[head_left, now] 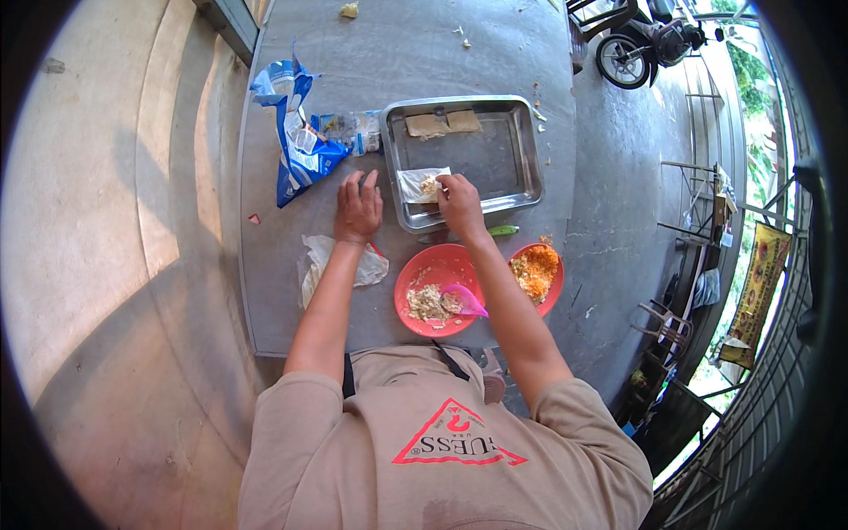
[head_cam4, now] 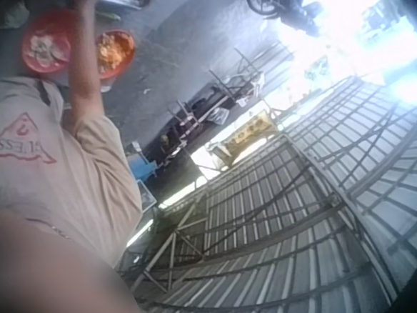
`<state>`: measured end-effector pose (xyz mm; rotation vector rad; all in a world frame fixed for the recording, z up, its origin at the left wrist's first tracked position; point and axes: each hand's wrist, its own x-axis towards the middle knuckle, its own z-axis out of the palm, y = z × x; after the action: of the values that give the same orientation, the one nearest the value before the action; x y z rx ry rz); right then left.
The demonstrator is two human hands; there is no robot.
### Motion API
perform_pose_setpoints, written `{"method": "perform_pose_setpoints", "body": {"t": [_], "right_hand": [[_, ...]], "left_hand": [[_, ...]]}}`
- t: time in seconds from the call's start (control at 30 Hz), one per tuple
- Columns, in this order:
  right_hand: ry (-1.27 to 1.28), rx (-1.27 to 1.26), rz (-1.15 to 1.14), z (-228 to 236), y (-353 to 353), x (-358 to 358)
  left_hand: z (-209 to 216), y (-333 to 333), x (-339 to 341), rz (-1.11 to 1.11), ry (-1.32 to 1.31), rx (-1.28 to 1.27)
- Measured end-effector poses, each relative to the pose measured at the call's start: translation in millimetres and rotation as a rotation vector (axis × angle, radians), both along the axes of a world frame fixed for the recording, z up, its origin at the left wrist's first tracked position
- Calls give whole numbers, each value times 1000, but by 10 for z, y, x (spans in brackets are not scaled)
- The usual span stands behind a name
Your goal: The person places a filling mixture onto a thin sheet, folds it into a roll, and sets it on a tray. They then separate another sheet from a stack, cut it with a knife, and repeat the filling and folding process.
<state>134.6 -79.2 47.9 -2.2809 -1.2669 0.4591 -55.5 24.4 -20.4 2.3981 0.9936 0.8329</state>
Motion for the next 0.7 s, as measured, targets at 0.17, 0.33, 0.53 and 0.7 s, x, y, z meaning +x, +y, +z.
{"method": "perform_pose_setpoints", "body": {"t": [0.17,0.33,0.53,0.7], "right_hand": [[-150,-7,118,7,-20,-110],[-172,27,18,21,19,-131],[-172,-7,8,-49,104,-133],[-108,-18,43,-40,88,-196]], "left_hand": [[-4,1,1,4,4,8],[-8,2,10,13,9,9],[-2,2,17,19,20,12],[1,7,13,19,17,-6]]}}
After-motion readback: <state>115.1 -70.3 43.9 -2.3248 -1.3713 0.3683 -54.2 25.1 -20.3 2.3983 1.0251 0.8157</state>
